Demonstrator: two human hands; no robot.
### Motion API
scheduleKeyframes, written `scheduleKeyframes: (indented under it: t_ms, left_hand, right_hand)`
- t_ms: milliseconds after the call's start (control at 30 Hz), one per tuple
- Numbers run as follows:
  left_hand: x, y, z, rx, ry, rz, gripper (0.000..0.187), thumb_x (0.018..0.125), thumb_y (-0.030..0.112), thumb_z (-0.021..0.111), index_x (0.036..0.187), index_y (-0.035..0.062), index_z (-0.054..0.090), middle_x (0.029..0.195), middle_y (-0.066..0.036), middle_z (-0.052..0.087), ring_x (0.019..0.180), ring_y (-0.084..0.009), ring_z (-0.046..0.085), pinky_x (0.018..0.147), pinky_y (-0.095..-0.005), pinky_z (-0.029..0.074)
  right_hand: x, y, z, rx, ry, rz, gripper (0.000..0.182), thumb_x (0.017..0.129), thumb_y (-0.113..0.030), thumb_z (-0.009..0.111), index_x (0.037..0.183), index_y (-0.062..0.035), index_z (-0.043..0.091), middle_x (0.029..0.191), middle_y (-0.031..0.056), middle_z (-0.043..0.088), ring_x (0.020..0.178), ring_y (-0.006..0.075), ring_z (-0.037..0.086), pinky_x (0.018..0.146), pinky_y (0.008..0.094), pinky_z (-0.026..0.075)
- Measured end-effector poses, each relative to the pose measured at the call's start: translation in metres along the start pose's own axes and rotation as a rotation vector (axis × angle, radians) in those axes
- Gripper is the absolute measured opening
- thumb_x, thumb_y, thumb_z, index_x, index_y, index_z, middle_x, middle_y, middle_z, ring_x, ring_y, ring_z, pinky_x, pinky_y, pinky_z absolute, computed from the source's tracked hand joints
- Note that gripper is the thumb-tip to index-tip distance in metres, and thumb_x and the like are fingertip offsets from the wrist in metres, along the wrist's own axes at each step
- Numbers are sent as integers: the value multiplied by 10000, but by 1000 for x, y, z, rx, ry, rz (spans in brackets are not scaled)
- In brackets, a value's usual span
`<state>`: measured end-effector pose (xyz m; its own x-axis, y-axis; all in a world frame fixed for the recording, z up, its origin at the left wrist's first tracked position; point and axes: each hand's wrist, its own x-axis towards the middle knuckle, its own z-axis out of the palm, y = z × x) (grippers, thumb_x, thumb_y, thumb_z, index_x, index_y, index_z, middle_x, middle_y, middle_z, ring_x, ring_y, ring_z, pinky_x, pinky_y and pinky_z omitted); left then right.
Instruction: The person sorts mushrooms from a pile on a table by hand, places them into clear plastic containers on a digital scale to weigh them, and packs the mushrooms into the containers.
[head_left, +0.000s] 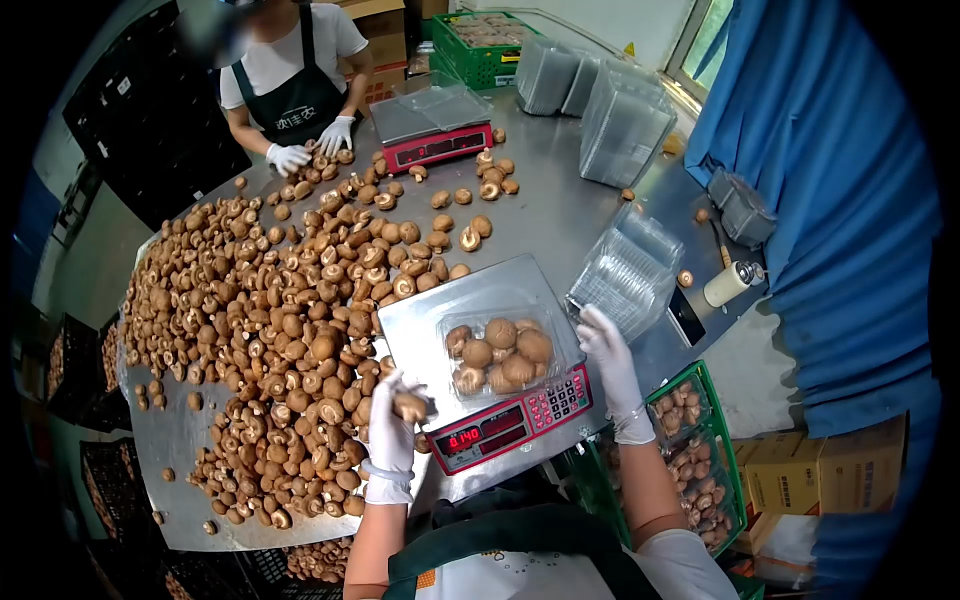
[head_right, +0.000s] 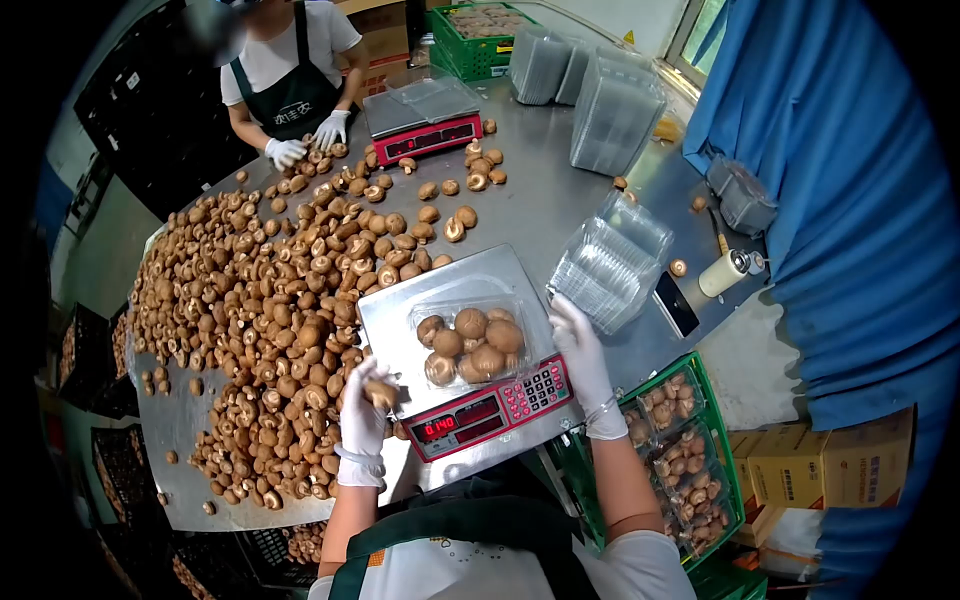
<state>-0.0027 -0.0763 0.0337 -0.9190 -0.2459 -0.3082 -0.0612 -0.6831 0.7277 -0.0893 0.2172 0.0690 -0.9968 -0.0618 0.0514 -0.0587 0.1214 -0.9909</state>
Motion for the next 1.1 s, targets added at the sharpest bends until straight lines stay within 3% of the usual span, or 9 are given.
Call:
scheduleKeyframes:
  t_ms: [100,167,233,433,567,667,733,967,1100]
  left_hand:
    - [-3,8,24,133,-47,164,444,987,308,399,1345,46,416,1202,-130,537,1060,-228,551,961,-378,444]
    - [-9,1,45,618,-73,223,432,982,234,400,1361,29,416,1294,-165,515,1164,-257,517,1028,-379,385]
    - [-7,-10,38,1177,-323,711,438,934,117,470,1342,-35,423,1363,-215,461,1307,-320,409,1087,-377,300]
    - [-17,3,47,1256,-442,660,428,893,50,483,1319,18,482,1377,-186,457,1324,-362,367,1093,-416,281]
    - [-8,13,32,1115,-113,780,325,891,35,512,1208,-8,566,1266,-187,540,1230,-318,474,1042,-393,355]
    - [-5,15,9,918,41,645,299,879,-41,507,1169,-20,573,1125,-138,583,1069,-216,567,936,-325,452]
    - [-6,2,-4,693,76,442,309,912,-54,467,1211,-19,540,1008,-88,594,957,-153,593,846,-261,490]
    - [-22,-10,14,326,-180,-184,545,961,156,512,1442,42,283,905,-89,623,846,-190,653,784,-273,515]
    - [-22,-12,7,231,-184,-222,538,974,226,494,1439,50,290,871,-72,596,851,-206,659,771,-283,523]
  right_hand:
    - [-1,-9,-3,-17,10,-55,437,972,-267,475,1320,-3,460,1326,96,495,1194,205,490,991,293,384]
    - [-2,-10,1,-106,8,-143,423,972,-266,472,1298,3,480,1310,124,505,1206,223,483,1008,318,374]
    - [0,-14,2,-305,-32,-278,388,968,-246,469,1253,14,513,1293,148,513,1210,249,482,1024,337,359]
    - [3,-9,-2,-263,36,-242,303,938,-178,522,1185,-12,576,1193,131,574,1132,231,543,964,319,411]
    - [20,-3,5,-202,33,-197,335,946,-176,512,1234,-7,539,1243,139,558,1159,233,534,977,320,405]
    - [52,9,21,-90,46,-101,417,955,-224,513,1315,-18,465,1284,147,537,1173,240,524,991,321,395]
    - [78,18,30,-45,-19,194,475,964,-251,506,1369,-27,398,1309,150,517,1184,236,513,1001,323,389]
    - [76,-13,41,226,-121,61,513,956,-379,495,1361,-71,431,1237,84,545,1124,166,527,939,318,410]
    - [25,-11,23,-630,-105,-355,507,860,-359,632,1261,-68,524,1075,118,618,897,256,612,787,349,484]
